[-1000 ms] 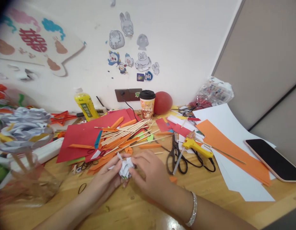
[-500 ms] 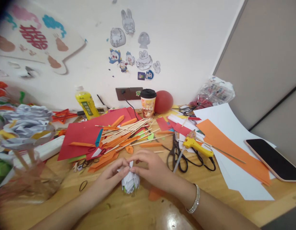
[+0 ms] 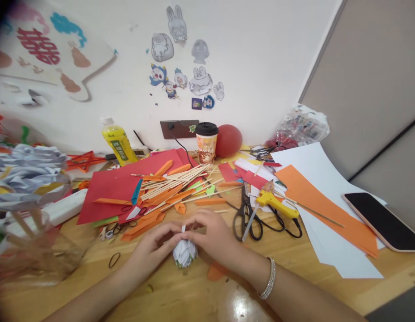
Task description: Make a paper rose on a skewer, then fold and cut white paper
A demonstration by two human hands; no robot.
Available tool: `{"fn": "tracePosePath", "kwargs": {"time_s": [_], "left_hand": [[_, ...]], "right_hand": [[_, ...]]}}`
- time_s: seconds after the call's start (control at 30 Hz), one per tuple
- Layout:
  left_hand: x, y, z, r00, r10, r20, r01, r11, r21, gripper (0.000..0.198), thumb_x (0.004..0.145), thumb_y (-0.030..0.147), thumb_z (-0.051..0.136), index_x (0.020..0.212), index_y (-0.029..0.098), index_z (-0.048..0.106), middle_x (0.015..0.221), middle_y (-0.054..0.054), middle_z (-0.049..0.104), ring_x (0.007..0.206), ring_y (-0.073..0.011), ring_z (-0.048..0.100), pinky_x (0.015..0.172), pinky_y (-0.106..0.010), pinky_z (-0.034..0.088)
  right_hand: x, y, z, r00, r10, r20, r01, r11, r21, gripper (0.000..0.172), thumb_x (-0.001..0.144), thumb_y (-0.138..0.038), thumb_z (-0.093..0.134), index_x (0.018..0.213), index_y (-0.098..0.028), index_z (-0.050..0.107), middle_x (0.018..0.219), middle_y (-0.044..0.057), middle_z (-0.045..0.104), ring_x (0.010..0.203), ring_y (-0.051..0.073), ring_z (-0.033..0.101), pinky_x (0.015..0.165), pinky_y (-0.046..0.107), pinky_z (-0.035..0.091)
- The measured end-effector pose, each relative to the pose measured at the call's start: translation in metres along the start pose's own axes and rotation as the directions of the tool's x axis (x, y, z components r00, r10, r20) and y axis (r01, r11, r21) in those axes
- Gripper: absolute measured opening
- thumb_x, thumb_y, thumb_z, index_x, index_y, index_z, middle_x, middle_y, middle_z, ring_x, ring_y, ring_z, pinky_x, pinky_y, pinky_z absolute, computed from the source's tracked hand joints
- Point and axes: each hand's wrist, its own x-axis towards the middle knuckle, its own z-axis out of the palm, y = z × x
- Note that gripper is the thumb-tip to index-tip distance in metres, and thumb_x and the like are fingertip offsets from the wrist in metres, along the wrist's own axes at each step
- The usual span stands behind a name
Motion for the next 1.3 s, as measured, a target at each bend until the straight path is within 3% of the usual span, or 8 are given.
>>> {"fn": "tracePosePath", "kwargs": {"time_s": [0.1,0.33,0.47,0.57,0.7,0.87,1.07,1.3], "left_hand": [[0.001,-0.002,-0.001,1.000,0.009,-0.014,-0.010,0.999,-0.030,0.014,0.075,0.030,0.056,0.082,0.019,0.062,0.083,-0.005,0.064,0.078,-0.0184,0.058,0.071,-0.028,0.044],[0.003,-0.003,-0.002,0.999,0.031,-0.040,-0.036,0.991,-0.129,0.012,0.071,0.028,0.060,0.069,0.017,0.057,0.077,-0.002,0.058,0.075,-0.0155,0.055,0.068,-0.026,0.044],[0.004,0.000,-0.005,0.992,-0.121,0.030,0.125,0.966,-0.227,0.018,0.066,0.031,0.064,0.070,0.015,0.057,0.067,0.001,0.055,0.063,-0.0117,0.052,0.059,-0.023,0.042],[0.006,-0.001,-0.008,0.959,-0.227,0.170,0.272,0.903,-0.331,0.025,0.063,0.033,0.067,0.077,0.014,0.059,0.068,0.001,0.059,0.061,-0.0112,0.053,0.056,-0.022,0.042],[0.010,-0.007,-0.009,0.929,-0.278,0.245,0.341,0.899,-0.275,0.023,0.059,0.031,0.070,0.068,0.013,0.058,0.060,0.001,0.059,0.056,-0.0105,0.054,0.055,-0.023,0.042],[0.008,-0.008,-0.005,0.954,-0.238,0.181,0.265,0.954,-0.142,0.018,0.064,0.029,0.064,0.065,0.016,0.053,0.057,0.003,0.057,0.051,-0.0109,0.053,0.049,-0.023,0.043],[0.004,-0.002,-0.005,0.996,-0.053,0.073,0.047,0.996,0.079,0.015,0.071,0.028,0.059,0.062,0.016,0.057,0.060,0.001,0.058,0.058,-0.0113,0.052,0.055,-0.022,0.041],[0.009,-0.006,-0.010,0.963,-0.156,0.221,0.166,0.986,-0.027,0.008,0.068,0.023,0.058,0.073,0.016,0.059,0.066,0.000,0.062,0.063,-0.0129,0.056,0.059,-0.023,0.044]], "right_hand": [[0.000,0.001,0.001,0.997,0.080,-0.014,-0.080,0.997,-0.023,0.009,0.069,-0.023,0.068,0.073,-0.017,0.063,0.073,0.000,0.063,0.071,0.014,0.057,0.065,0.025,0.043],[0.000,0.001,0.001,0.992,0.122,0.026,-0.123,0.991,0.056,0.011,0.070,-0.026,0.066,0.069,-0.017,0.059,0.072,0.000,0.061,0.070,0.014,0.056,0.065,0.024,0.043],[0.000,-0.003,0.002,0.975,0.206,0.078,-0.219,0.951,0.217,0.015,0.068,-0.028,0.066,0.066,-0.016,0.057,0.066,-0.002,0.058,0.062,0.011,0.055,0.057,0.022,0.043],[0.000,-0.001,0.003,0.950,0.280,0.140,-0.312,0.893,0.326,0.017,0.066,-0.027,0.067,0.066,-0.016,0.055,0.063,-0.003,0.058,0.058,0.010,0.054,0.055,0.022,0.042],[0.001,0.006,0.005,0.908,0.309,0.282,-0.402,0.829,0.388,0.015,0.065,-0.023,0.066,0.072,-0.015,0.056,0.064,-0.003,0.055,0.059,0.010,0.052,0.058,0.023,0.041],[0.000,0.006,0.005,0.929,0.266,0.257,-0.329,0.912,0.246,0.008,0.067,-0.017,0.063,0.072,-0.015,0.057,0.063,-0.004,0.053,0.059,0.009,0.049,0.055,0.021,0.039],[-0.001,-0.001,0.003,0.940,0.233,0.250,-0.278,0.946,0.165,0.006,0.069,-0.013,0.059,0.075,-0.016,0.058,0.067,-0.002,0.057,0.062,0.010,0.052,0.058,0.021,0.041],[-0.003,0.005,0.003,0.961,0.194,0.197,-0.213,0.974,0.082,0.007,0.070,-0.013,0.059,0.075,-0.017,0.061,0.068,-0.003,0.059,0.063,0.010,0.054,0.059,0.020,0.042]]}}
